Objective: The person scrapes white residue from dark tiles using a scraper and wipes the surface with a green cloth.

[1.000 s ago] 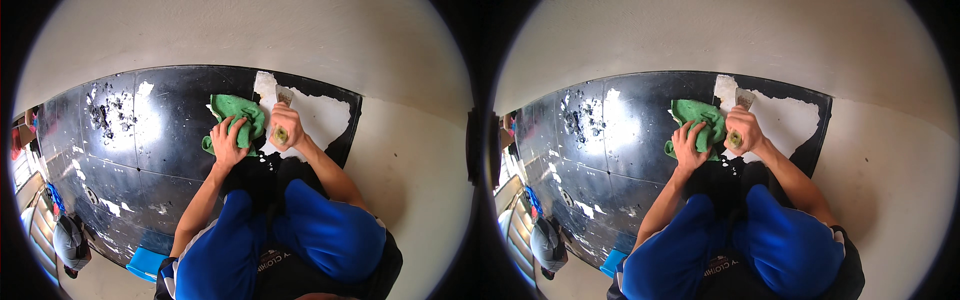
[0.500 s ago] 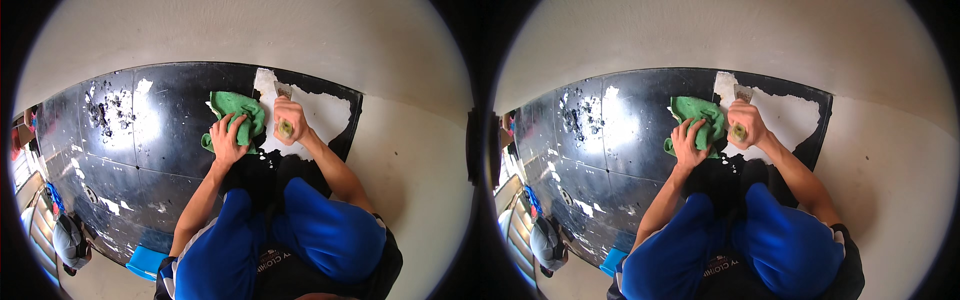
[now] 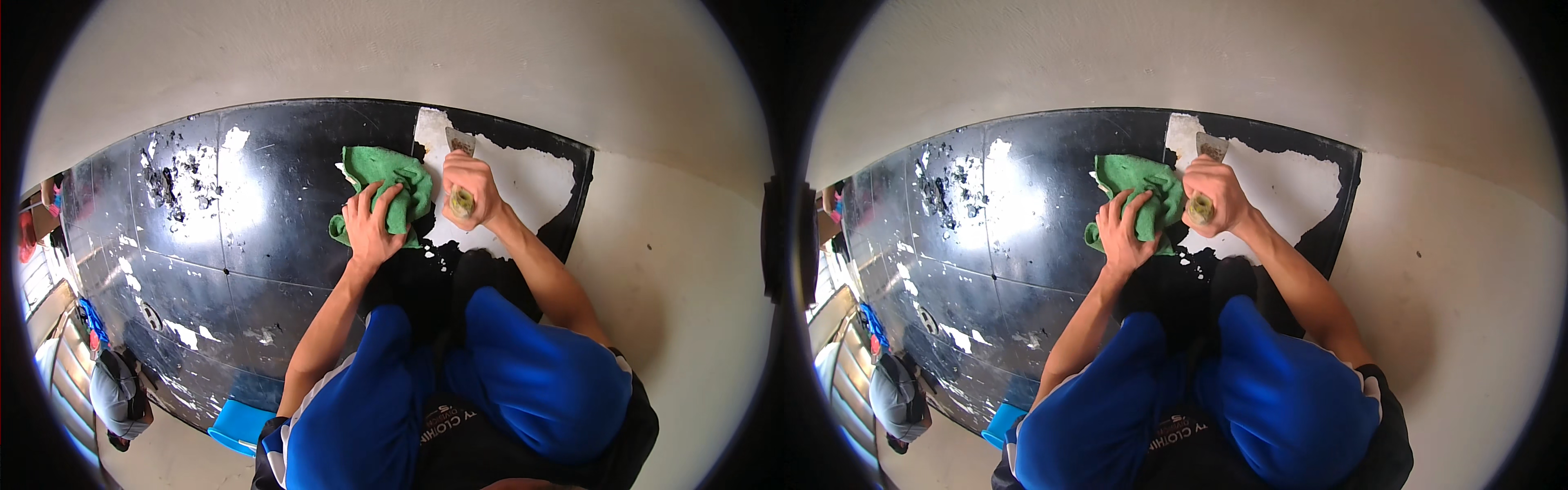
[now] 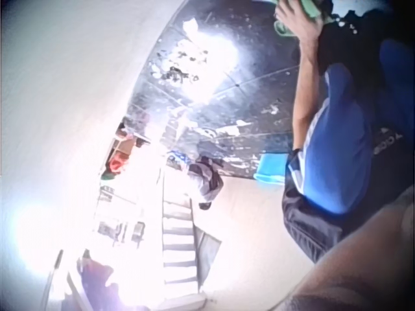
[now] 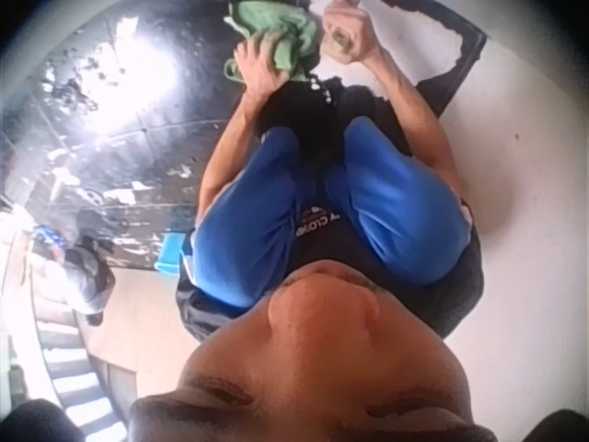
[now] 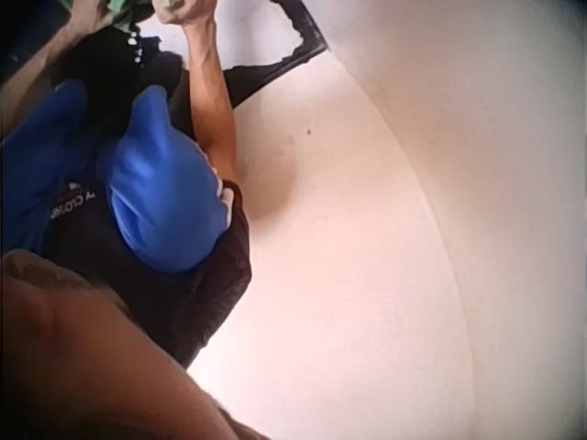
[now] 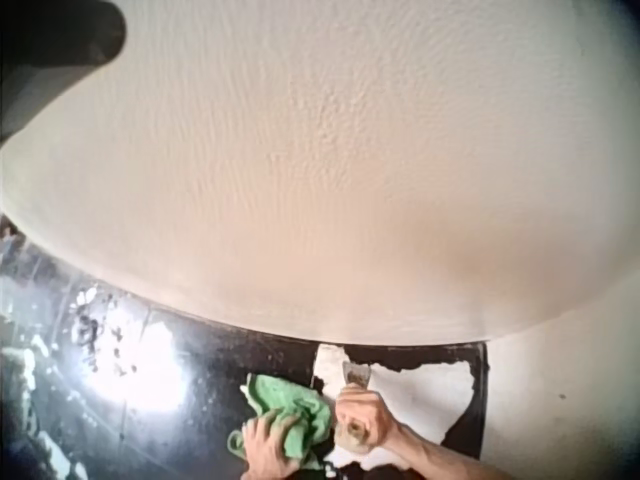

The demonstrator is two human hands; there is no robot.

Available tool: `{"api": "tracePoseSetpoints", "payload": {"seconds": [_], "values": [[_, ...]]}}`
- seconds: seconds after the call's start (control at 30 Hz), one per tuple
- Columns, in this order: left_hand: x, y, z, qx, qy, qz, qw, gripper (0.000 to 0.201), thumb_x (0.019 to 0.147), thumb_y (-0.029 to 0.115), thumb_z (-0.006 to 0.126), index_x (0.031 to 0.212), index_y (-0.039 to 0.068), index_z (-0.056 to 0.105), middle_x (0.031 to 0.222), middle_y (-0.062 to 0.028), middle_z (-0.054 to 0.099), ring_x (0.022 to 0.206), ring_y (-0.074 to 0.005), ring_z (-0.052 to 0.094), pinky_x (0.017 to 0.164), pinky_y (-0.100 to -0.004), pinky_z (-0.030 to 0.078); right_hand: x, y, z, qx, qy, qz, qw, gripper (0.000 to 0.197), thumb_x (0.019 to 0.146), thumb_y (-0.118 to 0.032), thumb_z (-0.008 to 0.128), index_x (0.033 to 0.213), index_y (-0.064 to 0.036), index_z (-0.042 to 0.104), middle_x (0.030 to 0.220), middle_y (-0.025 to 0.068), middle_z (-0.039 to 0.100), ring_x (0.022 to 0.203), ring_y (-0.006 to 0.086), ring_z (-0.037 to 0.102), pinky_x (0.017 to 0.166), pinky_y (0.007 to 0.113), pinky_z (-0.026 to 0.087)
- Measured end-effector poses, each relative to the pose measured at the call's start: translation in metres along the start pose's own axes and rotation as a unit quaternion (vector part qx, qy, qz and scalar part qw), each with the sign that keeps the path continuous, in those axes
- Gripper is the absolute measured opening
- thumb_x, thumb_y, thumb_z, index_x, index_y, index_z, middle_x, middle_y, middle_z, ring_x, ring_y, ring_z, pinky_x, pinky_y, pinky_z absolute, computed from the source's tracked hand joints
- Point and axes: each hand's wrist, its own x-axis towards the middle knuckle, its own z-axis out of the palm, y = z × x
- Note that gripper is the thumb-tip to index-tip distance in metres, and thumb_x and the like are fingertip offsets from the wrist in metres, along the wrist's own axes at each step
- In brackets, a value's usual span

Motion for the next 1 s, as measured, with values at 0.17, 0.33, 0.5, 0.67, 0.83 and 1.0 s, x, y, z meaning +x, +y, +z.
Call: {"api": "tracePoseSetpoints", "payload": {"seconds": [0.17, 0.33, 0.5, 0.67, 0.83, 1.0], "values": [[-0.002, 0.001, -0.001, 0.006, -0.007, -0.005, 1.0, 0.076, 0.059, 0.02, 0.084, 0.132, 0.021, 0.062, 0.131, -0.0107, 0.057, 0.114, -0.0334, 0.053, 0.097, -0.0448, 0.041, -0.008, -0.005, 0.004, 0.026, -0.027, 0.007, 0.999, 0.03, 0.051, -0.012, 0.067, 0.062, -0.0068, 0.04, 0.059, 0.0104, 0.04, 0.055, 0.032, 0.042, 0.06, 0.038, 0.038], [-0.002, 0.0, 0.002, 0.002, 0.0, 0.001, 1.0, 0.074, 0.06, 0.02, 0.083, 0.131, 0.02, 0.062, 0.131, -0.0112, 0.057, 0.114, -0.0336, 0.052, 0.097, -0.0449, 0.04, -0.003, -0.006, 0.001, 0.008, -0.015, 0.005, 1.0, 0.026, 0.05, -0.009, 0.065, 0.062, -0.0065, 0.042, 0.059, 0.0104, 0.041, 0.055, 0.0325, 0.043, 0.061, 0.038, 0.039], [0.0, 0.001, 0.001, 0.002, 0.006, 0.006, 1.0, 0.073, 0.061, 0.021, 0.083, 0.131, 0.02, 0.063, 0.131, -0.011, 0.057, 0.113, -0.0335, 0.053, 0.097, -0.0449, 0.041, 0.0, 0.002, -0.001, -0.002, 0.012, 0.009, 1.0, 0.023, 0.05, -0.007, 0.063, 0.061, -0.0066, 0.042, 0.059, 0.0106, 0.041, 0.056, 0.0327, 0.044, 0.06, 0.038, 0.039], [-0.001, -0.001, 0.001, 0.0, 0.001, -0.001, 1.0, 0.074, 0.061, 0.021, 0.084, 0.131, 0.021, 0.063, 0.13, -0.0108, 0.057, 0.113, -0.0335, 0.053, 0.096, -0.0449, 0.041, -0.011, 0.002, 0.003, 0.015, -0.045, -0.039, 0.998, 0.029, 0.051, -0.013, 0.067, 0.061, -0.008, 0.04, 0.061, 0.0093, 0.04, 0.056, 0.0315, 0.042, 0.061, 0.038, 0.038], [-0.001, -0.001, 0.0, 0.004, 0.001, 0.001, 1.0, 0.075, 0.06, 0.02, 0.084, 0.132, 0.021, 0.063, 0.131, -0.011, 0.057, 0.113, -0.0337, 0.053, 0.096, -0.045, 0.041, -0.007, 0.0, 0.003, 0.006, -0.024, -0.008, 1.0, 0.028, 0.051, -0.013, 0.066, 0.062, -0.0086, 0.04, 0.06, 0.0086, 0.039, 0.056, 0.0307, 0.041, 0.059, 0.037, 0.036], [0.0, -0.001, 0.001, 0.002, 0.006, 0.004, 1.0, 0.075, 0.06, 0.02, 0.084, 0.132, 0.021, 0.062, 0.131, -0.011, 0.057, 0.113, -0.034, 0.053, 0.096, -0.0456, 0.041, 0.004, 0.004, -0.002, 0.024, -0.01, 0.0, 1.0, 0.027, 0.05, -0.01, 0.065, 0.062, -0.008, 0.04, 0.059, 0.0096, 0.04, 0.056, 0.032, 0.042, 0.059, 0.038, 0.037]]}}
